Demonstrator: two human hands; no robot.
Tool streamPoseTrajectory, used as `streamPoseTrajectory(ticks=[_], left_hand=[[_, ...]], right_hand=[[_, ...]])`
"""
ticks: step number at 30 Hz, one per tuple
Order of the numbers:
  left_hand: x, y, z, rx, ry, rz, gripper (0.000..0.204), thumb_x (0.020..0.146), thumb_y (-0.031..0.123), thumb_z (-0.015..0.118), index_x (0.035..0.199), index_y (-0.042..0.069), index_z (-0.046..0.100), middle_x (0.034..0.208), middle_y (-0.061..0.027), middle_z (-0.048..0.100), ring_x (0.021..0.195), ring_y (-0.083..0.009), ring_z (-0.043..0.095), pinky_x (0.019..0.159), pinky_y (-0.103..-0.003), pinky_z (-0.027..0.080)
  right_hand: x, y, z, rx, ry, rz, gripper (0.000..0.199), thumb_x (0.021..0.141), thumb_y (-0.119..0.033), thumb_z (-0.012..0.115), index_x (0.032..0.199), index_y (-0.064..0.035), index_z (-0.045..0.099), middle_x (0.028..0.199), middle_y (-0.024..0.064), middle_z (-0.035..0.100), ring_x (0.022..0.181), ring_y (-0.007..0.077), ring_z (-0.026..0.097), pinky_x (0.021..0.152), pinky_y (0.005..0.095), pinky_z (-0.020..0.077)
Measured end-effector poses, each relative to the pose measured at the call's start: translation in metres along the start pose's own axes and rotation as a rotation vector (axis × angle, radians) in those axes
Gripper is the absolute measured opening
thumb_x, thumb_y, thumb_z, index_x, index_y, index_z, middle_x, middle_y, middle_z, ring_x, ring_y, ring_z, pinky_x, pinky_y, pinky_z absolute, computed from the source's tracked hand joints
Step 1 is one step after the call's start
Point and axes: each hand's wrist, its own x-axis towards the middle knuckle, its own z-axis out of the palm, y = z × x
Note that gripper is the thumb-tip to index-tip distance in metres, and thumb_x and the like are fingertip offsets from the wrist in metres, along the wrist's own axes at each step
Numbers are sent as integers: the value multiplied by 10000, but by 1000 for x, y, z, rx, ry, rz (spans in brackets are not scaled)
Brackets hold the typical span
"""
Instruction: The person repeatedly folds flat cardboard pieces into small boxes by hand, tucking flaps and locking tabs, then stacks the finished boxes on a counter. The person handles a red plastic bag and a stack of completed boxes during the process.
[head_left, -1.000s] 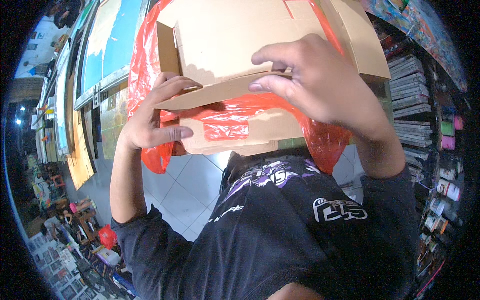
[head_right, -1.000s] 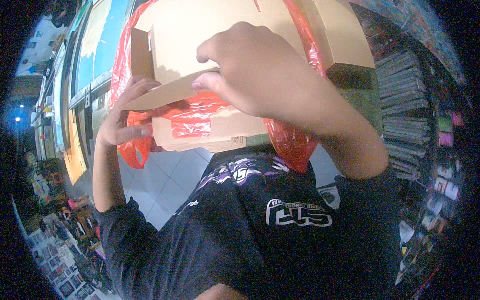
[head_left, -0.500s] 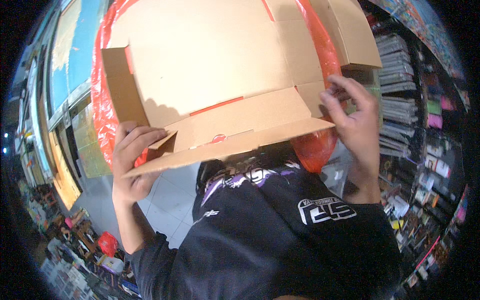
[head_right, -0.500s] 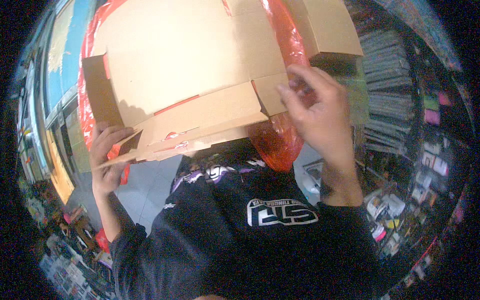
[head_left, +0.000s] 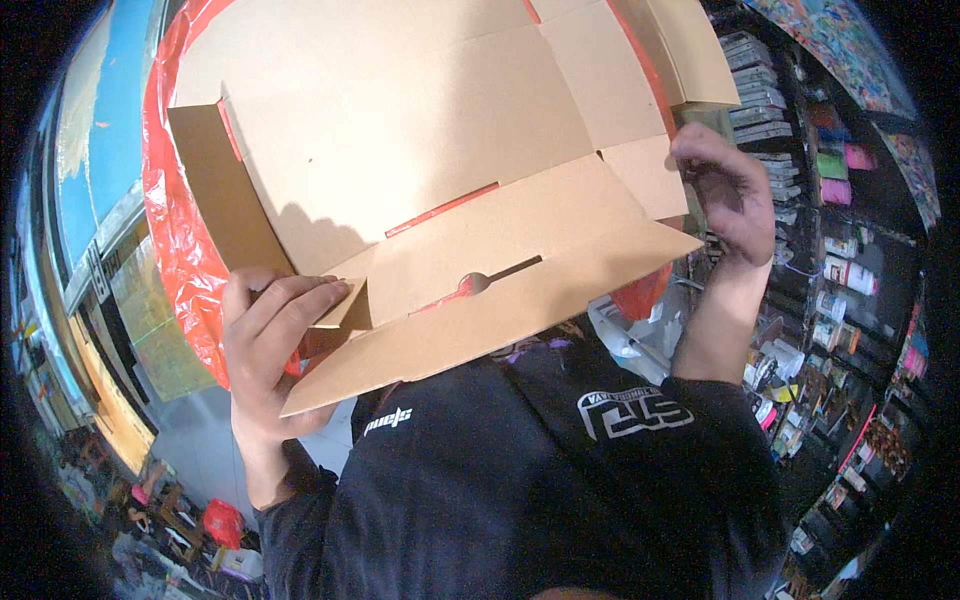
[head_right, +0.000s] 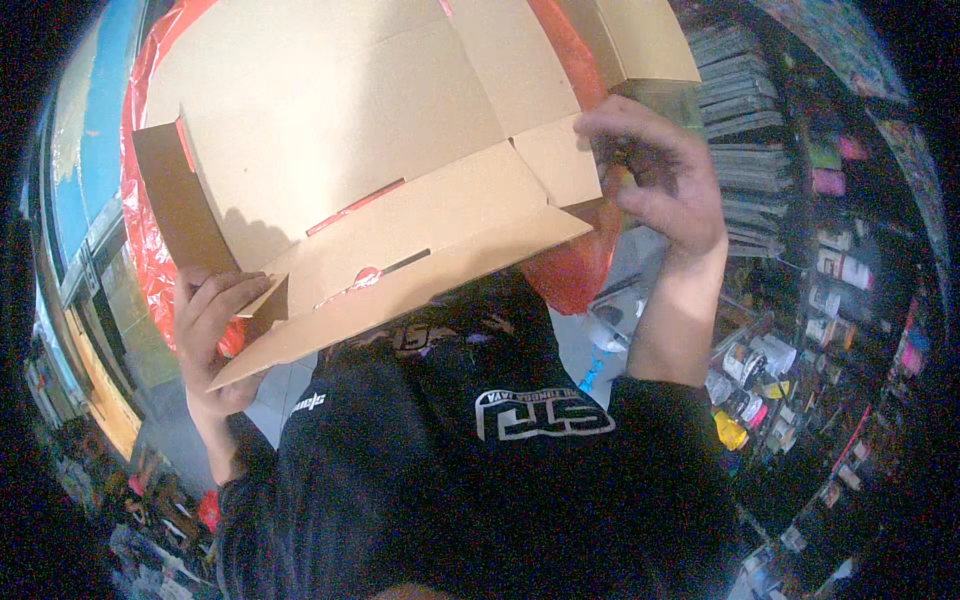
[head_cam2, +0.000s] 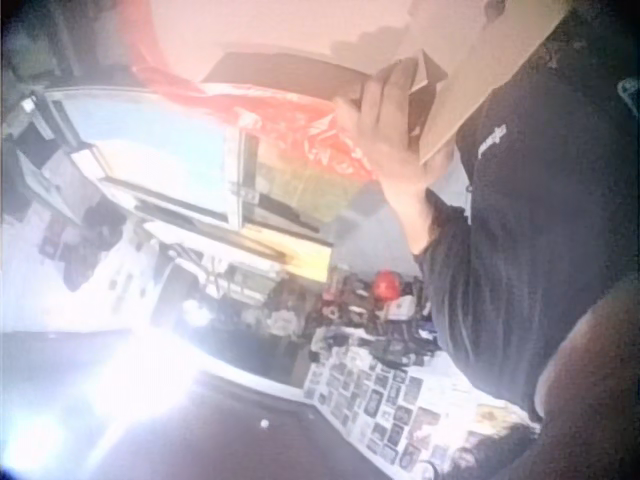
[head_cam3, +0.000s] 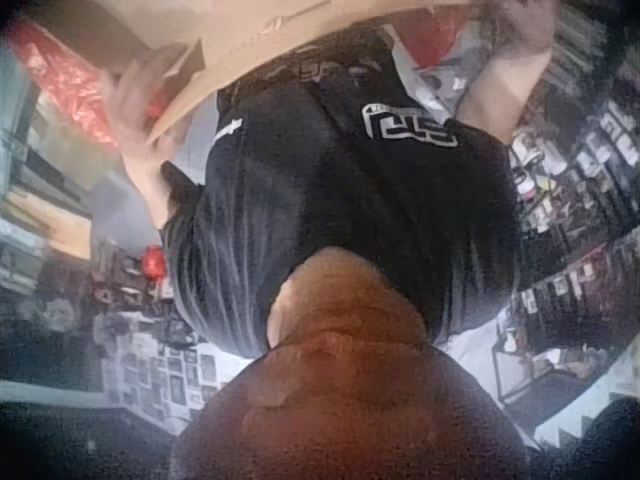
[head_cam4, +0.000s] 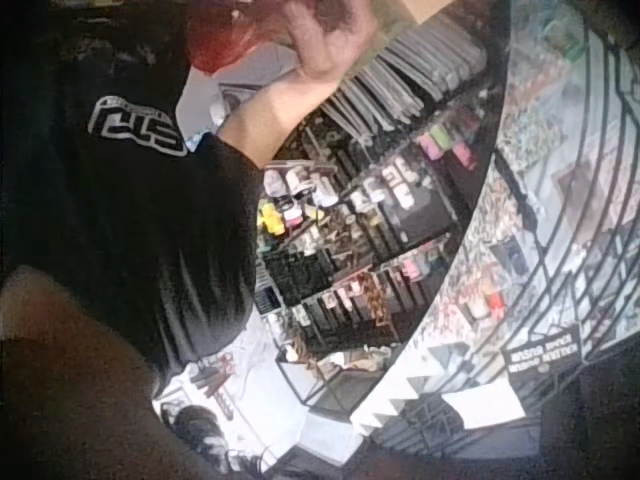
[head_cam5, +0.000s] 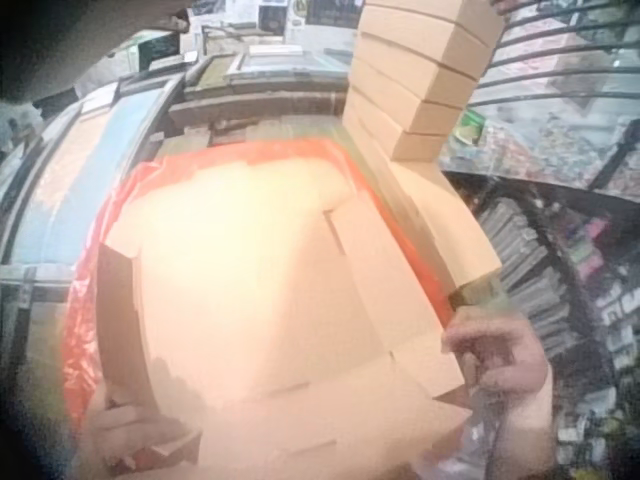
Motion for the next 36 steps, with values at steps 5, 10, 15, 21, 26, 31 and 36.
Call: streamPoseTrajectory(ticks=[5, 10, 15, 21, 26, 31, 36], left_hand=[[2, -2, 1, 3, 29, 11, 402, 559, 231, 674, 896, 15, 642, 860, -100, 638, 791, -278, 462, 694, -350, 384], [1, -4, 1, -39, 50, 22, 397, 552, 239, 676, 881, 19, 643, 844, -96, 635, 787, -275, 465, 677, -344, 382], [2, -2, 1, -31, 44, 18, 396, 549, 241, 677, 875, 19, 642, 833, -90, 631, 786, -274, 466, 672, -344, 380], [3, 6, -3, 11, -49, -57, 434, 552, 232, 662, 928, 18, 623, 904, -101, 620, 836, -293, 463, 743, -383, 361], [10, 17, -11, 198, -165, -98, 531, 545, 263, 620, 1008, 4, 584, 1119, -155, 552, 1037, -352, 460, 897, -424, 319], [18, 15, -16, 45, -251, -101, 687, 511, 319, 590, 1108, -16, 538, 1197, -203, 502, 1133, -420, 413, 979, -461, 309], [26, 16, -19, 8, -305, -118, 796, 515, 358, 597, 1201, -30, 488, 1250, -223, 474, 1171, -434, 387, 1008, -479, 303]], right_hand=[[-6, 18, -10, -486, -52, 114, 221, 692, 8, 631, 862, -104, 717, 984, 98, 550, 915, 228, 546, 787, 315, 422], [-1, 20, -1, -425, 122, -151, 190, 679, -9, 704, 847, -97, 705, 1099, 97, 550, 1013, 243, 549, 834, 327, 437], [0, 24, 5, -414, 166, -7, 152, 671, -4, 660, 819, -37, 671, 853, 75, 617, 827, 188, 599, 735, 291, 459], [17, -6, 33, -637, 42, -48, 194, 672, 39, 608, 852, -12, 662, 777, 92, 605, 727, 190, 598, 647, 271, 464], [35, -20, 35, -729, -167, -188, 280, 620, 42, 614, 897, 25, 650, 748, 115, 589, 689, 212, 598, 602, 275, 451], [41, -18, 35, -732, -146, -101, 202, 641, 3, 665, 842, -23, 656, 681, 86, 567, 586, 216, 583, 527, 302, 449], [48, -14, 43, -824, -240, -153, 141, 641, -62, 700, 773, -58, 652, 667, 73, 564, 581, 255, 583, 517, 335, 462]])
